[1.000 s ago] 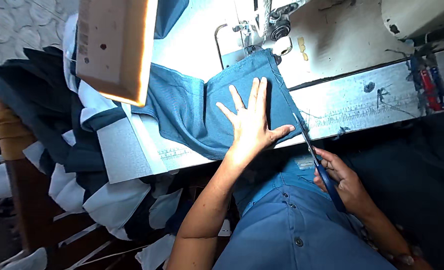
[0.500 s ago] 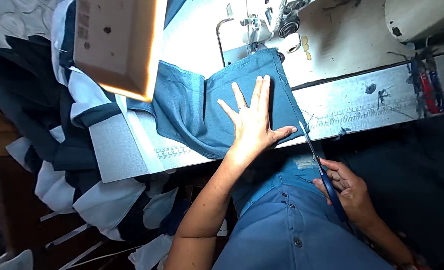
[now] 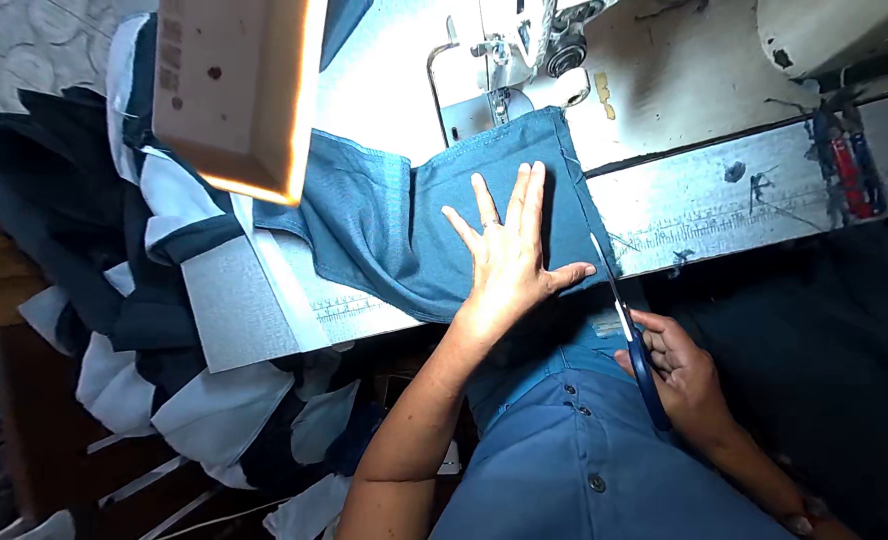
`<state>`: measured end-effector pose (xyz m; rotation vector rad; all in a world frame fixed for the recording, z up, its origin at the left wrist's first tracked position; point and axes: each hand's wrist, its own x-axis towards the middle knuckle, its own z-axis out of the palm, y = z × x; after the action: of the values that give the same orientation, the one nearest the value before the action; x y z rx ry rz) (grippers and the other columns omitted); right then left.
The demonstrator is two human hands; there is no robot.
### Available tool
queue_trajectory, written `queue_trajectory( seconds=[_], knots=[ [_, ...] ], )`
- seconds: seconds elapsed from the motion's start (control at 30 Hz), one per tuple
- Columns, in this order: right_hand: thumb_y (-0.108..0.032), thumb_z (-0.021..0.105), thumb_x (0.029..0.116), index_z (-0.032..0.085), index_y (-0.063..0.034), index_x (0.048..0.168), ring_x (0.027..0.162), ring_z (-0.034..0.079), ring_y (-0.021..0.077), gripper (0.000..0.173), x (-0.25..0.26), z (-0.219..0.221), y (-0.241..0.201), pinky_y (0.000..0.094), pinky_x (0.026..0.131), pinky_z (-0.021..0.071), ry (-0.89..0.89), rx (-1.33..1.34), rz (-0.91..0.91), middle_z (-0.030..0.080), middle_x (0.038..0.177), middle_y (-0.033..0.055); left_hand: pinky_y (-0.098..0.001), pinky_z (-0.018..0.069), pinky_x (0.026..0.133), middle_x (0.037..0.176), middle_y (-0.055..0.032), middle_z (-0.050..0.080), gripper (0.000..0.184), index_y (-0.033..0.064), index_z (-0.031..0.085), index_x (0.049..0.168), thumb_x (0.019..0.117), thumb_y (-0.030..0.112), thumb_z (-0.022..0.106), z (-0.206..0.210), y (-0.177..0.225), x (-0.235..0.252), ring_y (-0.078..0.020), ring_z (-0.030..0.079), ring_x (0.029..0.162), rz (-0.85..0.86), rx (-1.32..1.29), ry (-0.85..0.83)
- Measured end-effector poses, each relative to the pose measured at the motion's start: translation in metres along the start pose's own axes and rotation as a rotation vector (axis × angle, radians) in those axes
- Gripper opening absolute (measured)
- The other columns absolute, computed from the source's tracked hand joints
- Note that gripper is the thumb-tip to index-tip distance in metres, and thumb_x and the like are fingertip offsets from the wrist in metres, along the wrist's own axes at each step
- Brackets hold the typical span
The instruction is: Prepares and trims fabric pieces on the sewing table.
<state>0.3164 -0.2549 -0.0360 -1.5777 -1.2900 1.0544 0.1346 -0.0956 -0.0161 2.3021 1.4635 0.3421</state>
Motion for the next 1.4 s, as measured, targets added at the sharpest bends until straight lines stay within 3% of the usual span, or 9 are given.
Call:
queue_trajectory(
  seconds=[0.17,0.47,0.83,1.0,1.07,1.13,1.2,1.27,1.4],
  knots=[
    [-0.019,0.069,0.0931,0.06,0.0106,0.125,0.063,0.054,-0.0105,0.044,-0.002,-0.003,0.0,0.0061,0.059,0.0462,0.006,-0.001,-0.003,0.063,0.077,-0.0044,-0.0886,-0.0019,0.103,0.168,-0.0148,0.027,0.119,0.0052,0.02,0.163,0.0763,0.062,0.077,-0.001,0.001,0.001,-0.0562,0.012,0.152,-0.014,0.005,-0.01],
    [-0.048,0.058,0.0962,0.055,0.0021,0.135,0.073,0.057,-0.002,0.064,0.016,-0.006,-0.001,0.0161,0.067,0.0498,-0.143,-0.116,0.079,0.064,0.088,0.0004,-0.0894,-0.0008,0.103,0.167,-0.0162,0.028,0.117,0.0033,0.021,0.163,0.0773,0.061,0.077,0.0,0.003,-0.008,-0.0566,0.01,0.152,0.06,-0.023,-0.031],
    [-0.02,0.065,0.0946,0.056,0.0093,0.126,0.069,0.057,-0.0096,0.044,0.009,0.012,-0.01,0.0083,0.064,0.0487,0.031,0.057,0.08,0.065,0.083,-0.0056,-0.0904,0.0006,0.101,0.17,-0.0152,0.022,0.115,0.0065,0.02,0.164,0.0793,0.062,0.075,-0.003,0.007,-0.006,-0.0581,0.006,0.152,0.047,-0.003,-0.104],
    [-0.02,0.067,0.0938,0.059,0.0097,0.124,0.068,0.057,-0.0092,0.043,0.007,0.008,-0.007,0.0083,0.063,0.0483,0.035,0.01,0.043,0.066,0.082,-0.003,-0.0868,0.0057,0.105,0.173,-0.0135,0.004,0.109,0.0205,0.007,0.167,0.0863,0.073,0.06,-0.037,0.015,0.016,-0.0548,-0.001,0.154,-0.039,0.083,-0.488],
    [-0.019,0.067,0.0935,0.059,0.0104,0.124,0.068,0.058,-0.0089,0.043,0.006,0.008,-0.006,0.0089,0.063,0.0496,0.037,0.025,0.042,0.068,0.083,-0.0027,-0.0774,0.0252,0.106,0.168,-0.0213,0.02,0.087,0.0178,0.024,0.164,0.0967,0.065,0.052,-0.052,0.014,0.033,-0.0536,0.02,0.151,0.017,0.16,-0.541],
    [-0.017,0.068,0.093,0.058,0.0113,0.124,0.067,0.057,-0.0095,0.043,0.005,0.008,-0.005,0.0082,0.062,0.049,0.048,0.049,0.029,0.066,0.08,-0.0045,-0.0667,0.039,0.096,0.147,-0.0254,0.052,0.059,0.0089,0.055,0.147,0.1001,0.044,0.061,-0.048,-0.001,0.045,-0.0502,0.048,0.133,0.226,0.18,-0.34],
    [-0.018,0.068,0.093,0.058,0.0113,0.125,0.065,0.056,-0.0096,0.044,0.005,0.008,-0.003,0.0083,0.061,0.048,0.047,0.055,0.035,0.065,0.079,-0.0057,-0.0707,0.0318,0.107,0.152,-0.0191,0.05,0.061,0.0105,0.057,0.145,0.0969,0.047,0.061,-0.034,-0.021,0.056,-0.0472,0.041,0.143,0.393,0.164,-0.219],
    [-0.022,0.067,0.0939,0.056,0.0103,0.129,0.065,0.057,-0.0077,0.049,0.005,0.006,-0.002,0.0105,0.06,0.0502,0.017,0.052,0.061,0.065,0.081,-0.0042,-0.0806,0.0033,0.113,0.17,-0.0088,0.024,0.084,0.0193,0.037,0.16,0.0949,0.071,0.045,-0.021,-0.035,0.058,-0.0453,0.009,0.157,0.387,0.149,-0.285],
    [-0.041,0.06,0.0962,0.052,0.0076,0.137,0.072,0.056,-0.0042,0.064,0.008,0.0,0.0,0.0146,0.067,0.0502,-0.096,-0.016,0.077,0.063,0.088,-0.0008,-0.0873,-0.0011,0.105,0.171,-0.005,0.021,0.09,0.0274,0.034,0.162,0.09,0.083,0.033,-0.005,-0.036,0.043,-0.0503,0.005,0.155,0.316,0.187,-0.207]
  ],
)
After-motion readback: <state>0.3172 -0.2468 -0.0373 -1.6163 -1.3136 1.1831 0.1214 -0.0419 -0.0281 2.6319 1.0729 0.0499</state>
